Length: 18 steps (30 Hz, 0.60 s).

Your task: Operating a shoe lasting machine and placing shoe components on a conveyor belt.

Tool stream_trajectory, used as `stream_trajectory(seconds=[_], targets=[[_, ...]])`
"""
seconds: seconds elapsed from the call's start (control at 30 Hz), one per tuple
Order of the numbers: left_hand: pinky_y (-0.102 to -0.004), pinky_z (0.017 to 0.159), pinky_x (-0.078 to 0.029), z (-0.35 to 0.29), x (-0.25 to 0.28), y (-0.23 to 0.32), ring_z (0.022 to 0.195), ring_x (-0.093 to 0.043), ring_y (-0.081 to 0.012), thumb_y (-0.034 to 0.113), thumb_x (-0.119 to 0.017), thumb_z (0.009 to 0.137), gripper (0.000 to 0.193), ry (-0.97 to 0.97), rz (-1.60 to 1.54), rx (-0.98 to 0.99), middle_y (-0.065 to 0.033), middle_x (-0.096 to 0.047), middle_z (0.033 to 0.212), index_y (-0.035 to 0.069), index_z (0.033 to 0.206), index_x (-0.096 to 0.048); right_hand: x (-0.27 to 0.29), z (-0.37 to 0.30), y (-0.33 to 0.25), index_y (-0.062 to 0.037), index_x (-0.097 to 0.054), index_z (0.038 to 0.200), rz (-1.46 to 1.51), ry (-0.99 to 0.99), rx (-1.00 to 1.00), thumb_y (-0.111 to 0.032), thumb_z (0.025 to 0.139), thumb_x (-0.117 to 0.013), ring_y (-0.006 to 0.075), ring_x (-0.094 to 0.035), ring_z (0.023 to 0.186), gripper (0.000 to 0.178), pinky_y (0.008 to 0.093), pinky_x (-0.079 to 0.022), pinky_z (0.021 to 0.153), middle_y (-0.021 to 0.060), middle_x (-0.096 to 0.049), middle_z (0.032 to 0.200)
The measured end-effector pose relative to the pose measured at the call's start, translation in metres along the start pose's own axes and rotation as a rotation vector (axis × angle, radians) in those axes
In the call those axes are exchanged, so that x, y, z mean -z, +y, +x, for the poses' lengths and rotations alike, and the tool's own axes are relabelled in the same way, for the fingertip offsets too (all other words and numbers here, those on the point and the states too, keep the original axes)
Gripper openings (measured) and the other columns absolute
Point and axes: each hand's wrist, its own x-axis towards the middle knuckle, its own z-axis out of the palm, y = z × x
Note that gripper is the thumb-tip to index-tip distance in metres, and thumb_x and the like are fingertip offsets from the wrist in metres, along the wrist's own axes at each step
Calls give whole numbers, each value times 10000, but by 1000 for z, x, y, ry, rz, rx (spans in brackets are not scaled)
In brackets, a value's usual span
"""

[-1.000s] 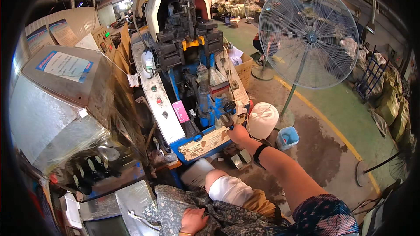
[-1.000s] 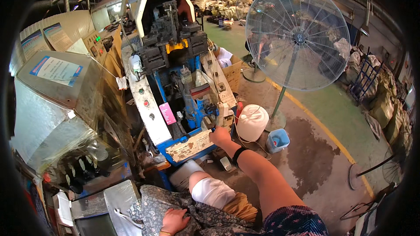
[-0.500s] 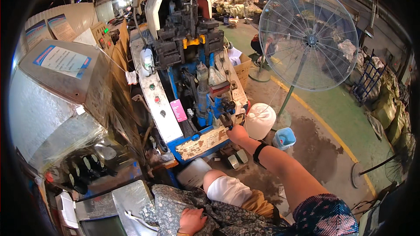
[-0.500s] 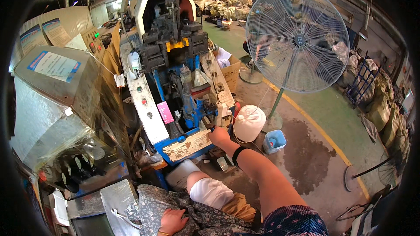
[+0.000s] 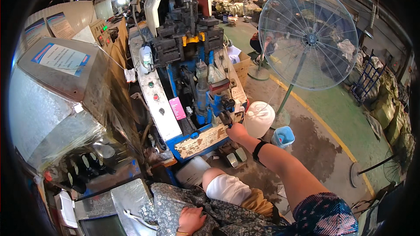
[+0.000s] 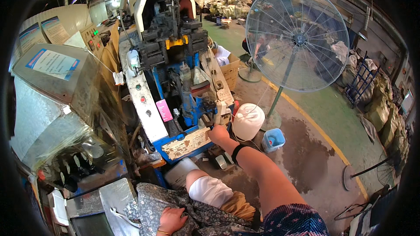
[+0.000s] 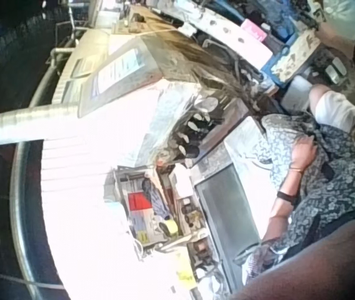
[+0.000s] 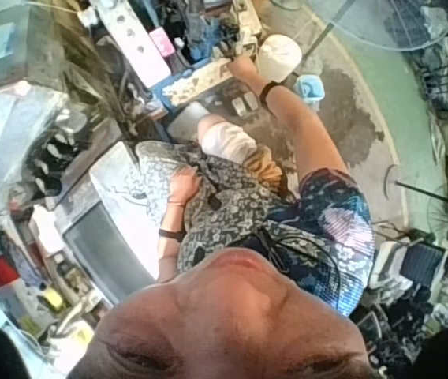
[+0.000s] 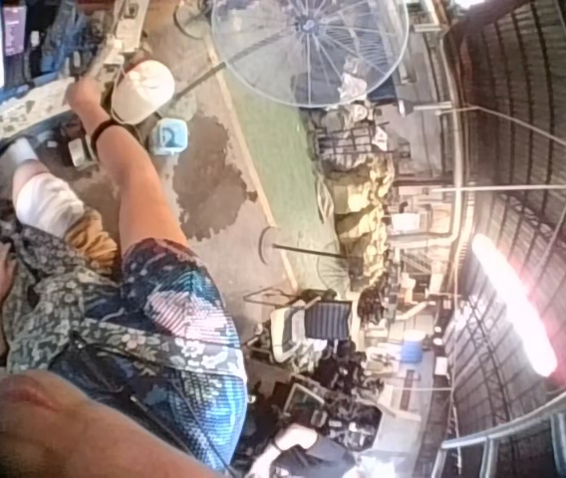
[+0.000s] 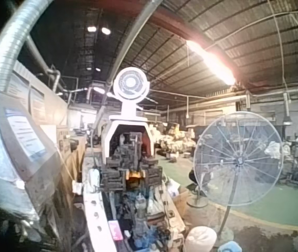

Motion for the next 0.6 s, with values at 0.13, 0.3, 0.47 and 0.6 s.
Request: stream_trajectory(seconds=[0.13, 0.3, 0.47, 0.6], targets=[[-413, 1016, -381, 0, 2, 1, 1054, -615, -225, 410, -613, 841, 424, -26, 1, 13, -70, -686, 1069, 112, 1138, -659, 4, -3, -5, 62, -600, 1096, -14, -37, -3, -293, 813, -580, 410, -613, 1013, 454, 446, -489, 886, 282, -645, 1039], [-410, 1009, -386, 0, -2, -2, 1038, -620, -225, 414, -610, 843, 423, 16, 22, -13, -75, -687, 1062, 113, 1134, -663, -1, 3, 0, 62, -600, 1104, -30, -8, 13, -278, 813, -582, 406, -611, 1023, 448, 441, -488, 890, 281, -640, 1063], [-406, 1004, -391, 0, 0, -1, 1032, -622, -224, 411, -619, 838, 420, 29, 12, -15, -78, -689, 1056, 108, 1124, -668, 0, 2, -2, 63, -598, 1108, -15, -24, -24, -278, 814, -585, 403, -610, 1029, 451, 439, -484, 899, 280, -638, 1070], [-403, 1002, -393, -2, -1, -2, 1030, -623, -223, 407, -632, 830, 413, 47, 3, -21, -76, -691, 1050, 106, 1111, -672, 5, -4, -8, 64, -601, 1102, -25, -54, -17, -285, 812, -586, 401, -608, 1035, 454, 438, -482, 902, 279, -639, 1070]])
